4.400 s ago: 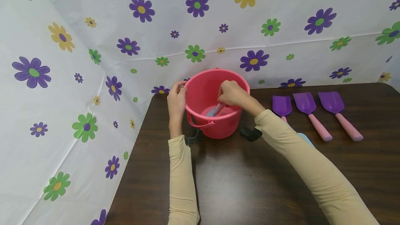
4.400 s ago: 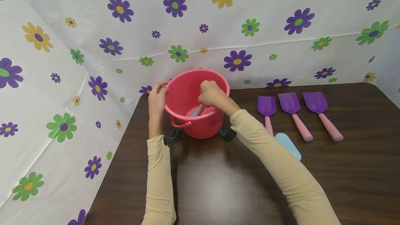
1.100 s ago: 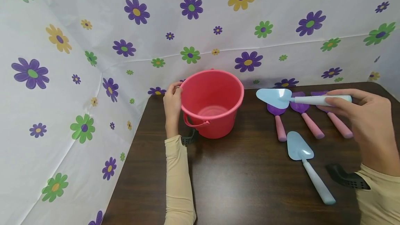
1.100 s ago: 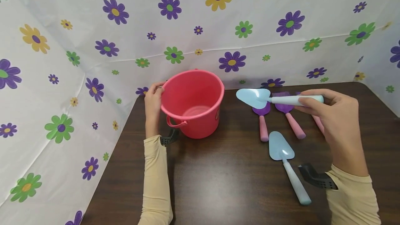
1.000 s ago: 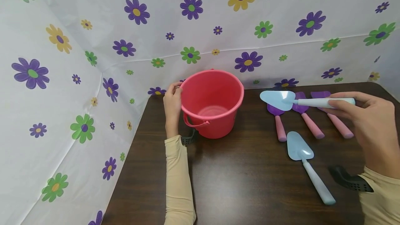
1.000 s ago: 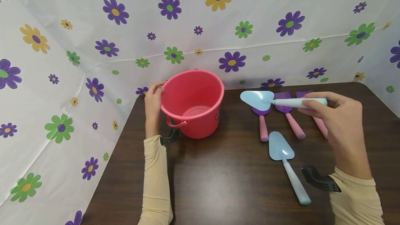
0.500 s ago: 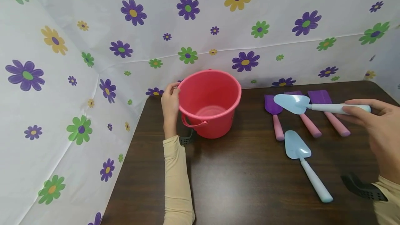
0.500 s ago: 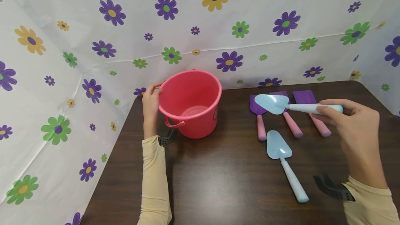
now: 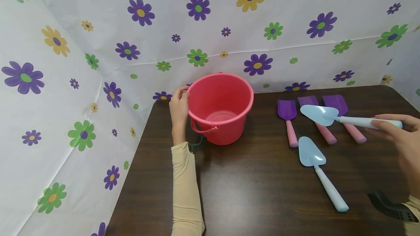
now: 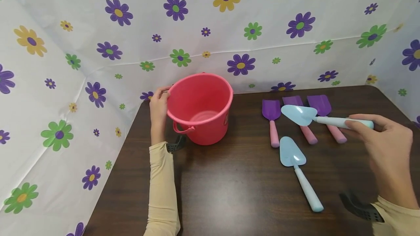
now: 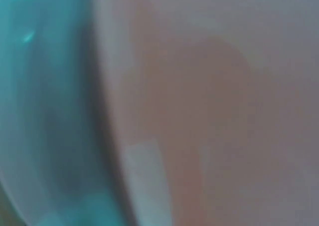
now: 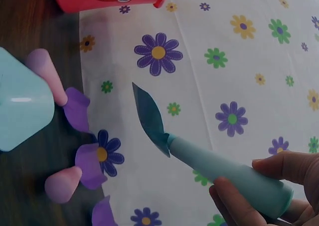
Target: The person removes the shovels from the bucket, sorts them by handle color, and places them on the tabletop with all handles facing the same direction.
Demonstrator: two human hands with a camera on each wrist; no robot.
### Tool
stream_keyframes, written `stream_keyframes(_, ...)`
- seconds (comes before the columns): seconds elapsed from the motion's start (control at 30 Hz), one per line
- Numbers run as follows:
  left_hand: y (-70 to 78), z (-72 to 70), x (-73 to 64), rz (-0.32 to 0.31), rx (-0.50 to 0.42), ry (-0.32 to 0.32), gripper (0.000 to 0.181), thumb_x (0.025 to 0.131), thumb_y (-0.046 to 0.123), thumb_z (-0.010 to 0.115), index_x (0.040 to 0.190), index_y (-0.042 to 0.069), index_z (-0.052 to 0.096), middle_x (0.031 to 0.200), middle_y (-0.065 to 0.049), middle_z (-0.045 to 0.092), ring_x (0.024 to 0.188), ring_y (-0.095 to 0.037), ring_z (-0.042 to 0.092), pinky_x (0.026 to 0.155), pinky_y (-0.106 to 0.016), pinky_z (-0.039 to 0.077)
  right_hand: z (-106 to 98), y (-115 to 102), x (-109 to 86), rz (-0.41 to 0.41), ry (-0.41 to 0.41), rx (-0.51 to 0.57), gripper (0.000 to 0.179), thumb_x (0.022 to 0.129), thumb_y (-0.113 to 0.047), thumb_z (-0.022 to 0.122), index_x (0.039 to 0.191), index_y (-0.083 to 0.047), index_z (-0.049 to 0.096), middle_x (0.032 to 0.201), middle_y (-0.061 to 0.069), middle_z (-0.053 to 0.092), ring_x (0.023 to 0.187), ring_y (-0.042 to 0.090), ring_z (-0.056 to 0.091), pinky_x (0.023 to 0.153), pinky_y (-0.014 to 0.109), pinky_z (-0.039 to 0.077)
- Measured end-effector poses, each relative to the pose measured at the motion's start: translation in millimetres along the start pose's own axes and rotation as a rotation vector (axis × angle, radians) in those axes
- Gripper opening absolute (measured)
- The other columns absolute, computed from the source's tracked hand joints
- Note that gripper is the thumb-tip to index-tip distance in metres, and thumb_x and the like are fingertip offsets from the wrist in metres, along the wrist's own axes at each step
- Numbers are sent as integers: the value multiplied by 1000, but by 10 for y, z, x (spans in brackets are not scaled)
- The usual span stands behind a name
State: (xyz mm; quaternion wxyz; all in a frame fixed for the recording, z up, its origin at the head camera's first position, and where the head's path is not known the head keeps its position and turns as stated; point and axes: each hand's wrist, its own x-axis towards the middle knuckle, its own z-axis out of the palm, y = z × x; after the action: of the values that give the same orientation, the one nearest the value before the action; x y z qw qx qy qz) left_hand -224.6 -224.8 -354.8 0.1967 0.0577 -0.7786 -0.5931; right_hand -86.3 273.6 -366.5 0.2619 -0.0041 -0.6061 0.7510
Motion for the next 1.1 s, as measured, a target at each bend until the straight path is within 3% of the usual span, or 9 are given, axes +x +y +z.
stream_keyframes(0.27,12,-2,14,9,2,7,35,102,17,50,129,4,69,119,-17,72,102,-31,67,88,-41,54,-203,130,-84,-1,137,48,43,85,33,46,85,1,75,89,2,71,84,7,70,63,17,55)
stream_keyframes(0.47,5,-36,2,1,-8,10,34,103,17,50,128,5,69,118,-17,72,102,-31,68,89,-43,55,-262,190,-169,110,362,-82,43,87,30,50,82,-7,73,89,1,64,85,6,63,60,12,53)
stream_keyframes(0.57,11,-56,-7,0,-9,8,35,103,17,50,130,5,69,118,-17,72,102,-32,68,90,-44,56,-326,254,-206,152,428,-48,42,86,30,51,79,-5,73,86,2,64,80,5,65,57,13,54)
stream_keyframes(0.8,25,-72,-12,4,-13,12,34,103,16,50,129,4,69,118,-17,72,102,-32,68,90,-45,56,-665,573,-307,112,353,-7,38,86,29,51,82,1,76,90,3,63,87,8,62,57,17,55)
stream_keyframes(0.97,16,-65,-10,4,-13,12,34,103,17,50,129,4,69,117,-17,72,101,-32,68,89,-43,56,-613,507,-361,194,436,-131,40,89,25,53,78,-6,74,88,-1,61,86,6,59,56,13,53)
stream_keyframes(1.1,17,-62,-15,14,-10,14,34,103,17,50,129,4,69,118,-17,72,101,-32,68,90,-45,56,-788,646,-358,194,409,-186,36,89,24,56,82,-5,75,86,-3,63,81,2,62,56,12,53)
